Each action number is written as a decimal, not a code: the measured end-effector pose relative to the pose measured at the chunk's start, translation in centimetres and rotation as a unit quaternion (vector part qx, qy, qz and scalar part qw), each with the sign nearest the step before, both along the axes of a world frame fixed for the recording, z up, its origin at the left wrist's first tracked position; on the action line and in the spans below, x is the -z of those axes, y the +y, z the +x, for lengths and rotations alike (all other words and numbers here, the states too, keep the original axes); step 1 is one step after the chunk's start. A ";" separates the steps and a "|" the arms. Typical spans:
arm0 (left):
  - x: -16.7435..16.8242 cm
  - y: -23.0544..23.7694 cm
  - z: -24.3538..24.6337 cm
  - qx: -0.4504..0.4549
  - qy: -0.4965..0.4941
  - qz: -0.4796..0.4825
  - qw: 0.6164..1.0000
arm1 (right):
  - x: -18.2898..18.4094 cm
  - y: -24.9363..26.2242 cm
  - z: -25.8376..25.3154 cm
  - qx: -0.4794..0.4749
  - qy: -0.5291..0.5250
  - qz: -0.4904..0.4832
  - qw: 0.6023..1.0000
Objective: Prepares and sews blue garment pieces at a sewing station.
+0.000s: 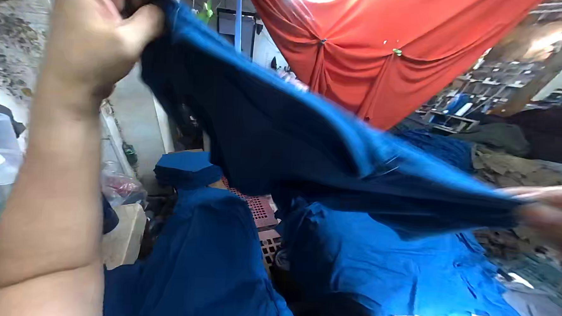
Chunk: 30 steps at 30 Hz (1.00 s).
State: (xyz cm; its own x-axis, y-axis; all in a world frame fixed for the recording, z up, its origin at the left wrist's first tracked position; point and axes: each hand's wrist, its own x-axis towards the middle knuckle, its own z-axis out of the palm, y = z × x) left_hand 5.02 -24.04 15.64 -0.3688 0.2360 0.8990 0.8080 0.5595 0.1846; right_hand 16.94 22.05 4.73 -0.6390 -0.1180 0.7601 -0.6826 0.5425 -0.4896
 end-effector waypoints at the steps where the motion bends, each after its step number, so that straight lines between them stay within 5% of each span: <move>1: 0.9 -1.9 1.5 0.003 -0.019 -0.038 0.999 | 2.0 0.0 -0.7 -0.024 -0.007 0.024 0.999; 5: 6.6 -6.9 5.4 0.142 -0.196 -0.147 0.959 | 11.3 -2.0 -1.0 -0.135 -0.109 0.094 0.980; 8: 8.3 -6.3 6.4 0.214 -0.303 -0.133 0.919 | 17.1 -3.4 0.9 -0.170 -0.238 0.122 0.949; 14: 5.8 -0.5 1.4 0.315 -0.209 -0.137 0.916 | 18.5 2.2 3.8 -0.055 -0.255 0.081 0.962; 19: 8.6 12.0 -5.4 0.278 -0.115 -0.118 0.946 | 20.7 8.6 6.4 0.156 -0.300 0.061 0.939; 24: 19.5 30.0 -9.9 0.268 -0.020 -0.025 0.963 | 28.6 10.5 8.7 0.358 -0.499 0.166 0.772; 27: 28.2 39.7 -9.1 0.291 -0.050 -0.035 0.955 | 35.4 10.5 10.3 0.412 -0.416 0.175 0.792; 30: 35.7 45.8 -5.7 0.298 -0.130 -0.134 0.936 | 37.9 9.8 10.7 0.454 -0.368 0.175 0.793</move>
State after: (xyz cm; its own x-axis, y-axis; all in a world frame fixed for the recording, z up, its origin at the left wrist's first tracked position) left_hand -0.67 21.72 -20.07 -0.2980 0.6736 0.6764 0.9387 0.0782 0.3357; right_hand 27.67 31.89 -33.20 -0.8369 0.5218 0.1651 0.4661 0.8376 -0.2849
